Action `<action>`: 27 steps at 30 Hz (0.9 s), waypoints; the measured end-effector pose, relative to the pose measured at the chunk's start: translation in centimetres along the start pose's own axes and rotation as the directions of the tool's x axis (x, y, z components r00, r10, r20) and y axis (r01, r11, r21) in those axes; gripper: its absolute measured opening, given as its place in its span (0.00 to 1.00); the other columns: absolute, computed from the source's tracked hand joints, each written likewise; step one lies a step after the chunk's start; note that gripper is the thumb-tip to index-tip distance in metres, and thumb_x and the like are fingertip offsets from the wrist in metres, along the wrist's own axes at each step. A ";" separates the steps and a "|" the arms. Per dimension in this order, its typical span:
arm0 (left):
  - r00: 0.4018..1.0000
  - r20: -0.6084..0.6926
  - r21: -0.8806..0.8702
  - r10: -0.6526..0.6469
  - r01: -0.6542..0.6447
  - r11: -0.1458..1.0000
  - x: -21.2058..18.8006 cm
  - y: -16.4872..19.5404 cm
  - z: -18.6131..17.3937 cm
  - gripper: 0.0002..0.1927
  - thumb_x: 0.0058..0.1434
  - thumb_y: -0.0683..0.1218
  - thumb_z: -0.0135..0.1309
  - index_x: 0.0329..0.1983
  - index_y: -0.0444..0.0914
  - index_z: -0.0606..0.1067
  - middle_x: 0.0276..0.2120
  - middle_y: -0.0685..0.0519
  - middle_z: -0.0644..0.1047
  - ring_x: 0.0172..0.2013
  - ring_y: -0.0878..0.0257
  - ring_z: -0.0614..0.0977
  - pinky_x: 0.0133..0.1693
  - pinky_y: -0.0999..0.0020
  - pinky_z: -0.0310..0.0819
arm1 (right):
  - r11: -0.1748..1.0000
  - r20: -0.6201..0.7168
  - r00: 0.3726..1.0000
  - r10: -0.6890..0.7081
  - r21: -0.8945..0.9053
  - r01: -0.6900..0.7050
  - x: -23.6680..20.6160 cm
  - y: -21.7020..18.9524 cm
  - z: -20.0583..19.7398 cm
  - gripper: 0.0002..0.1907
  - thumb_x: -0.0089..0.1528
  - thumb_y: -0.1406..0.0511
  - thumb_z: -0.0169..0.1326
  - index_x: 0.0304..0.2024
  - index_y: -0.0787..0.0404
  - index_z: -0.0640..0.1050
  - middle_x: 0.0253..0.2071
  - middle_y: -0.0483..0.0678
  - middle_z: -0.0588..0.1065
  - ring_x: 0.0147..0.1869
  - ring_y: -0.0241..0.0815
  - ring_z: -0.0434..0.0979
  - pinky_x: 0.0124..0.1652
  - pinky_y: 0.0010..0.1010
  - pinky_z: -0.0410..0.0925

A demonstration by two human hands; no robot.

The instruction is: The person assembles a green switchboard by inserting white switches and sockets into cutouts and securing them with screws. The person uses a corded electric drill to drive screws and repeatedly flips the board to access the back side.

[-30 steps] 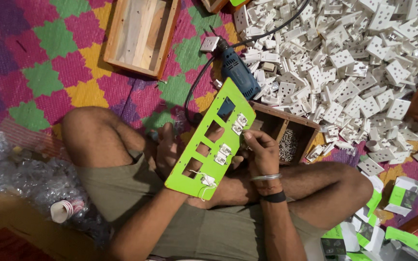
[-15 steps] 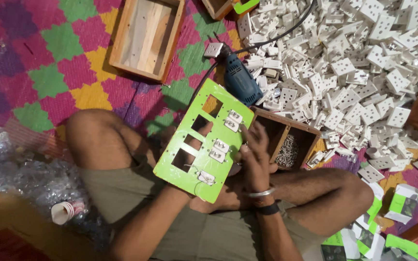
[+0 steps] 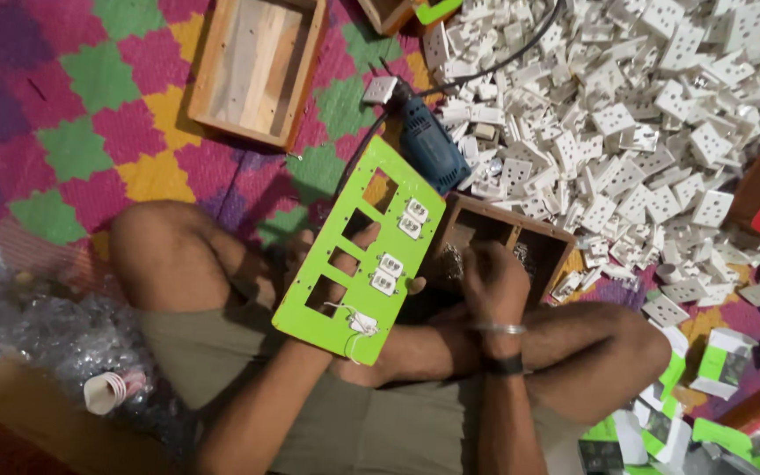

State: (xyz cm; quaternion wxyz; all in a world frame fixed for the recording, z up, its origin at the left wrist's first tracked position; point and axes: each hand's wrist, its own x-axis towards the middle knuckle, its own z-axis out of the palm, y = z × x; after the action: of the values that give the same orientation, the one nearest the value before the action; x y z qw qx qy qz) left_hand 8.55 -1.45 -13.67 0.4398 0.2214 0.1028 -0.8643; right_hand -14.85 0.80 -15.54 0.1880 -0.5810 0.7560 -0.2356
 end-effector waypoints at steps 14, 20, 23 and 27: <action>0.912 0.410 -0.016 -0.010 0.018 1.000 -3.0 1.2 1.1 0.56 0.55 0.78 0.39 0.74 0.35 0.51 0.71 0.42 0.57 0.64 0.52 0.75 0.61 0.36 0.66 | 0.939 0.050 0.998 0.039 0.340 -0.054 -0.3 -2.6 -1.0 0.09 0.60 0.70 0.63 0.43 0.65 0.84 0.36 0.48 0.81 0.35 0.40 0.78 0.34 0.30 0.71; 0.879 0.424 0.245 -0.219 0.121 0.962 -2.0 0.9 -0.1 0.50 0.66 0.72 0.41 0.78 0.33 0.55 0.69 0.45 0.64 0.41 0.67 0.79 0.57 0.54 0.69 | 0.505 0.213 0.964 0.159 0.821 -0.265 -0.3 -2.9 -2.5 0.12 0.63 0.73 0.60 0.49 0.70 0.83 0.42 0.45 0.79 0.36 0.31 0.74 0.34 0.20 0.67; 0.970 0.135 0.513 -0.201 0.105 0.852 0.5 -1.8 -0.7 0.40 0.66 0.62 0.51 0.76 0.39 0.60 0.59 0.52 0.71 0.43 0.69 0.79 0.43 0.61 0.77 | 0.516 0.207 0.958 0.200 0.809 -0.283 -0.2 -3.1 -2.8 0.11 0.61 0.75 0.61 0.47 0.71 0.82 0.41 0.47 0.81 0.38 0.33 0.78 0.38 0.21 0.71; 0.980 0.023 0.490 -0.196 0.160 0.857 1.7 -3.3 -2.2 0.30 0.66 0.54 0.55 0.70 0.43 0.67 0.50 0.57 0.76 0.43 0.69 0.80 0.33 0.70 0.83 | 0.582 0.204 0.952 0.229 0.755 -0.302 -0.1 -3.1 -2.9 0.11 0.61 0.75 0.61 0.46 0.70 0.83 0.40 0.49 0.82 0.38 0.34 0.80 0.39 0.21 0.72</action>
State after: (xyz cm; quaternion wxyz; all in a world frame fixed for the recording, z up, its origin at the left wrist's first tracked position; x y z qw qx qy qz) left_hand 5.67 0.05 -16.49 0.2919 0.2832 -0.1134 -0.9065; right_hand -13.99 0.65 -11.41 0.4850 -0.3318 0.6488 -0.4835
